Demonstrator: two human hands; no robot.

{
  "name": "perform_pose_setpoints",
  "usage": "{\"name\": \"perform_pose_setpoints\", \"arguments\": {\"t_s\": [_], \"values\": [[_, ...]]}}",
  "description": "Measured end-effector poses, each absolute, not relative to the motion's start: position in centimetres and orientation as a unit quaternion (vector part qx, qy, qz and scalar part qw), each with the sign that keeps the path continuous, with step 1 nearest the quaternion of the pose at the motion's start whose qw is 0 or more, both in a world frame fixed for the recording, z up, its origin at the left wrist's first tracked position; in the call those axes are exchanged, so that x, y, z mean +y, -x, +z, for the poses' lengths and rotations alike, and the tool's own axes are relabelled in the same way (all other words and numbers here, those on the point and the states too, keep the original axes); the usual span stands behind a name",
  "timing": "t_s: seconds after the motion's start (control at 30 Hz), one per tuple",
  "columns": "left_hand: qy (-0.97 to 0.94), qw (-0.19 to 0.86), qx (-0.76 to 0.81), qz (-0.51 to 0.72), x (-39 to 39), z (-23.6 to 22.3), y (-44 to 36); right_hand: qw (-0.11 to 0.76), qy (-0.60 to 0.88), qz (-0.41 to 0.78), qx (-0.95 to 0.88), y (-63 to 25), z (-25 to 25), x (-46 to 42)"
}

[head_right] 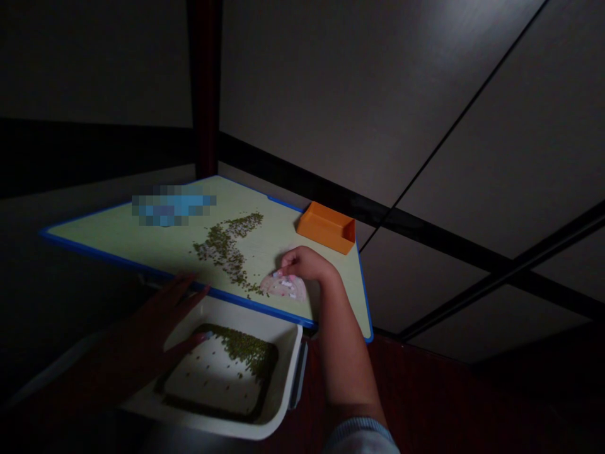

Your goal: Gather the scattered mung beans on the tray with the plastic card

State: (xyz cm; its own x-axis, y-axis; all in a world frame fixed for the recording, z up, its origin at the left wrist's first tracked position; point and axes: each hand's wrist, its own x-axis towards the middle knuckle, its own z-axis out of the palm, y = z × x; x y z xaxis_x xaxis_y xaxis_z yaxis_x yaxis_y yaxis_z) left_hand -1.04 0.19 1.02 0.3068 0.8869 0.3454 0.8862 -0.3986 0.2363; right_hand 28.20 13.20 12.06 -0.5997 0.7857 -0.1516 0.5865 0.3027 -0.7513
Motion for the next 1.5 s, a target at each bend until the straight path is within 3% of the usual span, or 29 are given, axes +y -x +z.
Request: {"name": "perform_pose_setpoints", "arguments": {"t_s": [0.2,0.53,0.9,1.17,1.33,1.5], "values": [[-0.81,0.003,0.546,0.214,0.2,0.9,1.0,0.057,0.4,0.485,-0.776,-29.1,12.7,13.0],[-0.808,0.014,0.55,0.211,0.6,0.6,1.2,-0.002,0.407,0.469,-0.784,-28.3,12.3,12.9],[-0.809,0.005,0.546,0.215,0.3,0.5,1.1,0.018,0.49,0.374,-0.787,-29.1,12.7,13.1],[-0.809,-0.006,0.544,0.224,0.7,-0.1,1.4,0.013,0.532,0.374,-0.759,-30.0,13.1,13.1],[-0.808,-0.006,0.544,0.224,0.7,0.1,1.3,0.057,0.556,0.317,-0.766,-30.7,12.4,13.7],[-0.806,-0.006,0.548,0.223,0.4,0.7,1.1,0.087,0.513,0.35,-0.779,-31.0,12.5,13.8]]}}
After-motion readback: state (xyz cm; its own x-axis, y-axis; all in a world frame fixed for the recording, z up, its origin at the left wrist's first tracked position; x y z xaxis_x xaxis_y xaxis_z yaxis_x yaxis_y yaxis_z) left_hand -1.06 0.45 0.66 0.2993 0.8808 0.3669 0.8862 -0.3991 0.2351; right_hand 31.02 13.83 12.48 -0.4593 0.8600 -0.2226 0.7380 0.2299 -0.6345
